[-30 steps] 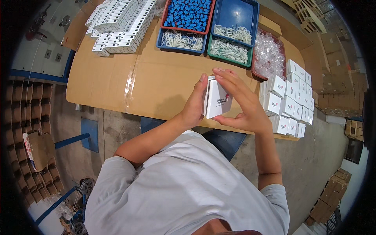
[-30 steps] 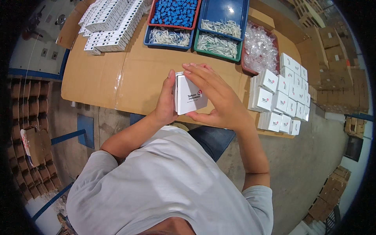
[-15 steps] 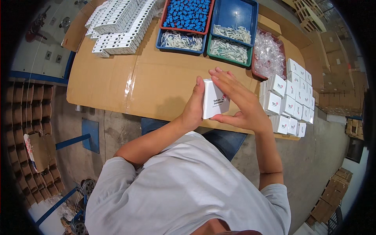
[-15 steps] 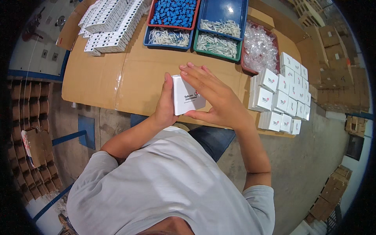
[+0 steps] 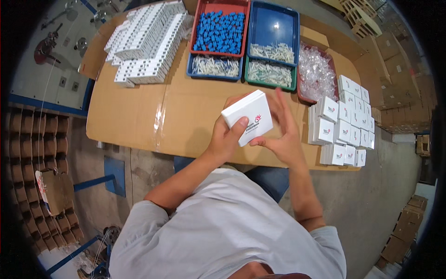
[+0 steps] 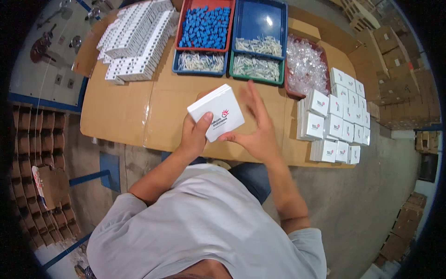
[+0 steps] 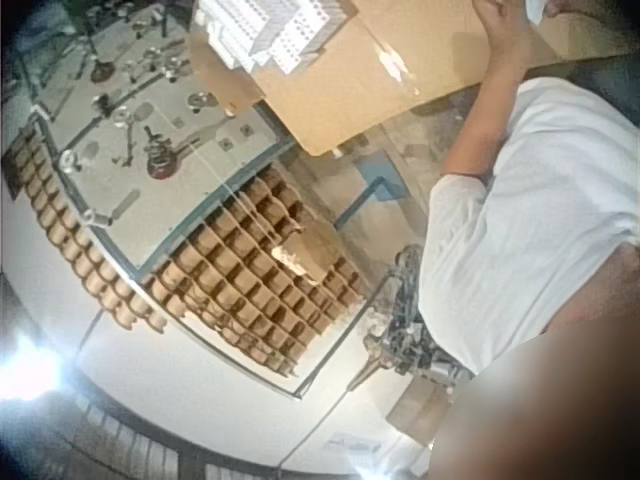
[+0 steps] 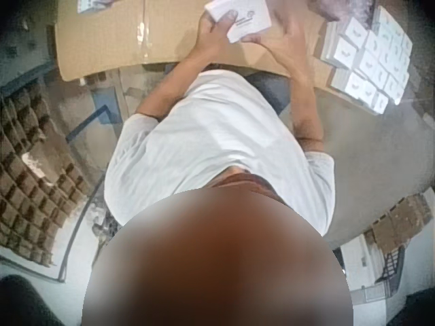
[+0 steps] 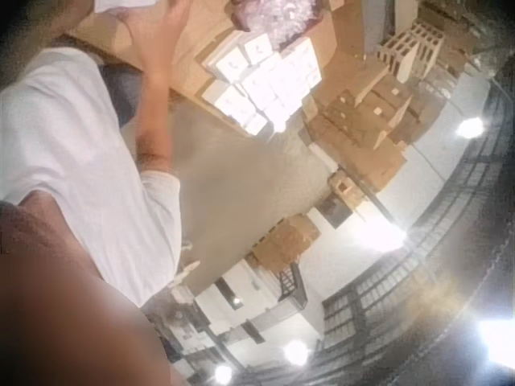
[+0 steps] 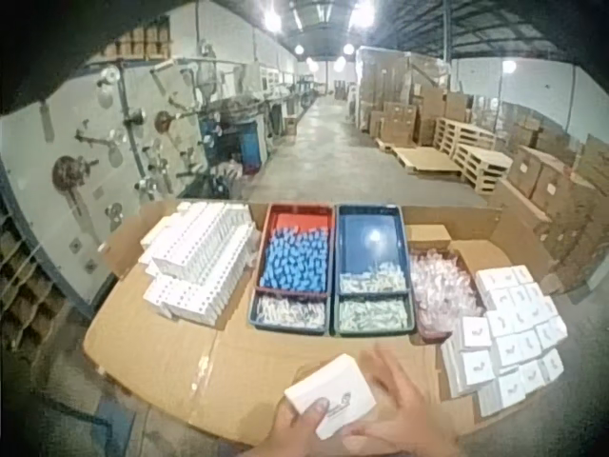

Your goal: The person is shown assembling small components and packaging them into white boxes in a factory setting.

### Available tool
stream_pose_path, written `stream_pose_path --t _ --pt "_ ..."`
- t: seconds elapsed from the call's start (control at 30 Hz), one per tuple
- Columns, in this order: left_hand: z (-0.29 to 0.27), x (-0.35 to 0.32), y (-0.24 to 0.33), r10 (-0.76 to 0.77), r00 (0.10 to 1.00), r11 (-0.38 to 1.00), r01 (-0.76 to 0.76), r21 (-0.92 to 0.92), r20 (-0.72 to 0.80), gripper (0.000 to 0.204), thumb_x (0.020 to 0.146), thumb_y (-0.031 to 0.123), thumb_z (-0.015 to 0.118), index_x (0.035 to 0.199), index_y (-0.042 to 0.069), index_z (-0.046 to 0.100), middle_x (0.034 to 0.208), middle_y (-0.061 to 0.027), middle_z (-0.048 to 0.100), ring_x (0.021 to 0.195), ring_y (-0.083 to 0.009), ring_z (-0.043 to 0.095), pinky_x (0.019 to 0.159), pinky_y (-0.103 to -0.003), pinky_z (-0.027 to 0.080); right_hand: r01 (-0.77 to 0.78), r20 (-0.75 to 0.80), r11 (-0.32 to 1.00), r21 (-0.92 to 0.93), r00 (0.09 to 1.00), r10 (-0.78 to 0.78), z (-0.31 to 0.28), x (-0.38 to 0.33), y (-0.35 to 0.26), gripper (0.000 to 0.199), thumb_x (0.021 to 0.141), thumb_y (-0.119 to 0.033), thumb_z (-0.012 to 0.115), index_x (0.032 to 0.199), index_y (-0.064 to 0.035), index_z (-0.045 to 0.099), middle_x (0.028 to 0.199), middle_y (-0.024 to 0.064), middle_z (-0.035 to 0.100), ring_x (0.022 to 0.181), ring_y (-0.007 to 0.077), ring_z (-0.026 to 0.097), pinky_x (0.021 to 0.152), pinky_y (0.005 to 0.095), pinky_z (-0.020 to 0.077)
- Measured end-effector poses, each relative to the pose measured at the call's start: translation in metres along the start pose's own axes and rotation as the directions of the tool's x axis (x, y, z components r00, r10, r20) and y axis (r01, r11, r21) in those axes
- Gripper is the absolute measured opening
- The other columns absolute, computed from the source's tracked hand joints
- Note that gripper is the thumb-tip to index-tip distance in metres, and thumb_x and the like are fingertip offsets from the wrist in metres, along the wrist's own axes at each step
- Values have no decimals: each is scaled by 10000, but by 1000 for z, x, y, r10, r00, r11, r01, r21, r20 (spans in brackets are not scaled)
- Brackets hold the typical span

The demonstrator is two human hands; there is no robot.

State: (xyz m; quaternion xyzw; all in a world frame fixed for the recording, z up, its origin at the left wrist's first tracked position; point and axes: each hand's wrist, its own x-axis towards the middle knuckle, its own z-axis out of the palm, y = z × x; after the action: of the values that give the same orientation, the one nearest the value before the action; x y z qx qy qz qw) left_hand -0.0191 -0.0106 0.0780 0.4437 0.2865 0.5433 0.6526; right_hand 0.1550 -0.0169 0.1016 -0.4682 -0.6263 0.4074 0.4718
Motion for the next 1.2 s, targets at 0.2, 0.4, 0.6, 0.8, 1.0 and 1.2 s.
stream_pose_path --t 0.2,0.4,0.6,0.8,1.0,1.2 --pt "-7 -3 -10 162 985 973 -169 160 58 475 880 -6 714 1329 0 561 1299 -113 596 1216 -199 559 1066 -338 424 -219 -43 578 786 913 405 18 -24 40 518 852 7 781 1318 -23 557 1205 78 645 1134 173 621 997 334 523" --pt "-5 11 4 78 996 945 -91 315 54 516 874 31 760 1348 0 559 1186 -98 654 1137 -174 610 1011 -335 478 -78 -155 824 561 968 197 -10 -16 47 458 837 25 782 1242 -33 578 1158 52 648 1069 137 618 926 302 518" --pt "-6 11 3 -16 997 971 -3 239 74 459 886 35 765 1309 -28 599 1197 -112 678 1116 -186 651 979 -319 525 -52 -191 838 544 964 184 -8 -11 43 561 806 28 807 1305 -33 558 1176 56 646 1096 159 612 939 304 513" --pt "-3 -1 -14 30 999 999 -29 40 -34 410 904 -4 733 1293 -37 606 1224 -110 672 1134 -190 642 990 -324 525 -72 -149 595 801 938 314 29 -39 61 601 800 42 811 1334 -31 544 1230 88 646 1149 188 615 970 326 520" --pt "3 -8 -11 86 995 996 -86 -10 -49 417 897 23 751 1279 -36 596 1215 -105 672 1118 -171 635 978 -309 516 -35 -203 709 705 947 248 29 -36 52 405 813 84 787 1186 12 648 1137 101 702 1035 198 680 903 321 571" --pt "3 -7 -14 50 996 999 -51 -4 -76 355 957 96 706 1271 -20 588 1176 -72 674 1047 -129 637 923 -263 513 -31 -226 828 561 956 189 19 -35 38 374 820 46 806 1167 30 669 1100 110 717 992 177 686 882 311 579"
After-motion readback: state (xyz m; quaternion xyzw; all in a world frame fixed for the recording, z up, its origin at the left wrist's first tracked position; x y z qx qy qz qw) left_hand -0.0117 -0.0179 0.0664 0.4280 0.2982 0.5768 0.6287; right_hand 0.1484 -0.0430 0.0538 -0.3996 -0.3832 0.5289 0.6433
